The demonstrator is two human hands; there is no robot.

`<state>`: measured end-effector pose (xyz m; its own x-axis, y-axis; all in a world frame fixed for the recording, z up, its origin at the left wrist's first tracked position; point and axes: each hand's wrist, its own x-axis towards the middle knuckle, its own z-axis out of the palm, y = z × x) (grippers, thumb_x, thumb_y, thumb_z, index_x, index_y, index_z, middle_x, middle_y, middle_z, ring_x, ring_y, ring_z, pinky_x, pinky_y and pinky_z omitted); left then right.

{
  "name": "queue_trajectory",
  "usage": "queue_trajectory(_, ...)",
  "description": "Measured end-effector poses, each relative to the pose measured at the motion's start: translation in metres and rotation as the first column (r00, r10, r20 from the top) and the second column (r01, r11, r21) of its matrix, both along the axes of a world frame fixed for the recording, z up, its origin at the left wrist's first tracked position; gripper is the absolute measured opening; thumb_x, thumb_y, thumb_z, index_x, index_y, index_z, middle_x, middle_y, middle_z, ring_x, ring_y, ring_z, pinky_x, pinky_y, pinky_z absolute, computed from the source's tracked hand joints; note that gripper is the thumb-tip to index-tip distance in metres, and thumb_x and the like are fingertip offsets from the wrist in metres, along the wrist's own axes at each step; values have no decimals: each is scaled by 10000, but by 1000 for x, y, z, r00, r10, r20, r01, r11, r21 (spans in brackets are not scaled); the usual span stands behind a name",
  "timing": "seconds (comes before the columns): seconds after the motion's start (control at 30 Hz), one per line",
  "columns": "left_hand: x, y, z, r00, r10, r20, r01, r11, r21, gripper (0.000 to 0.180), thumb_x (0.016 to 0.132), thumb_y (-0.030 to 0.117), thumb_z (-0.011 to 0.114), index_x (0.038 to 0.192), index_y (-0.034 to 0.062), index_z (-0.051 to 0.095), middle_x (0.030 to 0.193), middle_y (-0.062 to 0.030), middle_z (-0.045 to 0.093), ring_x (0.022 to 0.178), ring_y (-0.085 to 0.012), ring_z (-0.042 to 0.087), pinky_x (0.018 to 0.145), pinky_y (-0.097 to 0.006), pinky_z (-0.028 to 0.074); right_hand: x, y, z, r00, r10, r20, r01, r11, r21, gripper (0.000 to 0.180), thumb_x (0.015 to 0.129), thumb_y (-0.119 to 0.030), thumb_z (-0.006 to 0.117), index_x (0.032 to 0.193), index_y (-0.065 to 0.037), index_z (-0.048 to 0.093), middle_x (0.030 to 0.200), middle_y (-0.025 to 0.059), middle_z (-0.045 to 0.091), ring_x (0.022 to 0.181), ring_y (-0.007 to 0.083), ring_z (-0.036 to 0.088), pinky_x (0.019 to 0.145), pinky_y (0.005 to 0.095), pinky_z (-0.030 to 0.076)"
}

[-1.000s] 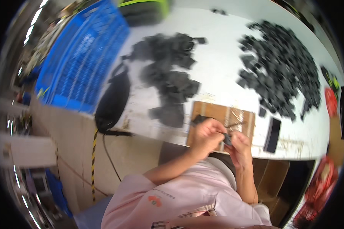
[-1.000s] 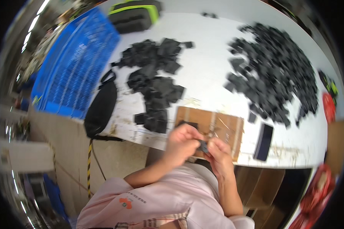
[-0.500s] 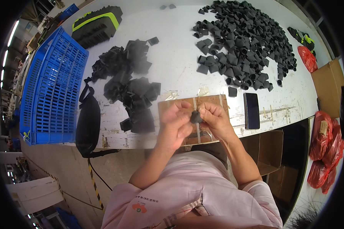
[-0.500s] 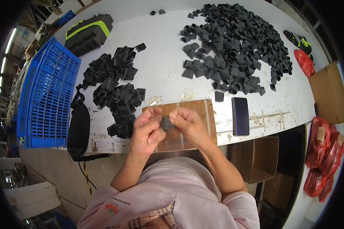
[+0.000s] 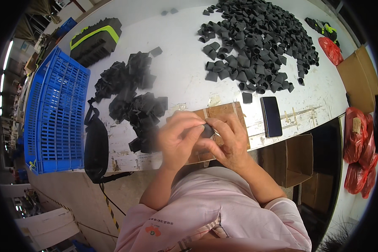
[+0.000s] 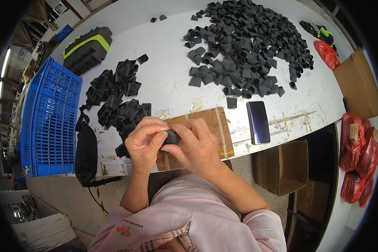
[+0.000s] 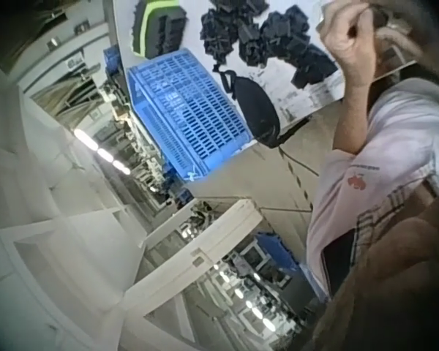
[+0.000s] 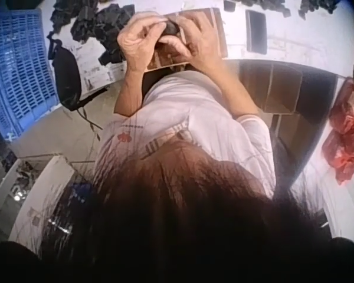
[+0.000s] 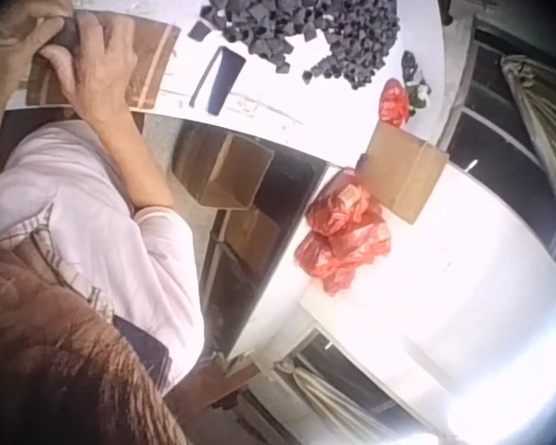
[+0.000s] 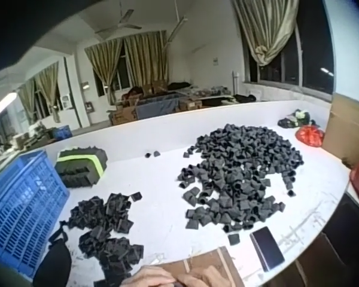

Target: Inspecting and sorting small black industrial components on a workbench.

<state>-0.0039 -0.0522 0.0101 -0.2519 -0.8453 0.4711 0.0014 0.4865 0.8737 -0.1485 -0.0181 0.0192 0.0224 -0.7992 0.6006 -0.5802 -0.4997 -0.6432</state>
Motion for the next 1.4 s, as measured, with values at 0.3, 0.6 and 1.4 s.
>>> queue_trajectory(0.3, -12, 8, 9, 986, 119, -117, -101, 984, 147, 71, 750, -26, 581, 820, -16, 593, 864, -88, 604, 784, -147, 552, 721, -252, 432, 7, -3, 1, 993, -10, 121, 2, 998, 65, 321, 582, -117, 741, 830, -19, 562, 709, 94, 475, 619, 246, 486, 501, 329, 403)
queue_trajectory(0.6, -15, 9, 11, 964, 82, -253, -18, 969, 244, 69, 760, -25, 577, 829, -19, 581, 890, -75, 593, 838, -140, 547, 736, -244, 429, 9, -4, 2, 993, -15, 121, 6, 997, 78, 298, 588, -118, 736, 811, -22, 565, 694, 86, 459, 594, 229, 477, 475, 315, 391)
queue_trajectory(1.4, -14, 22, -14, 824, 274, -495, -63, 914, 401, 122, 900, 105, 453, 842, 3, 485, 819, -63, 486, 753, -114, 420, 710, -230, 347, 7, -13, -14, 990, 67, 128, -64, 998, -23, 149, 609, -7, 682, 716, 6, 578, 628, 79, 479, 560, 230, 465, 477, 318, 387)
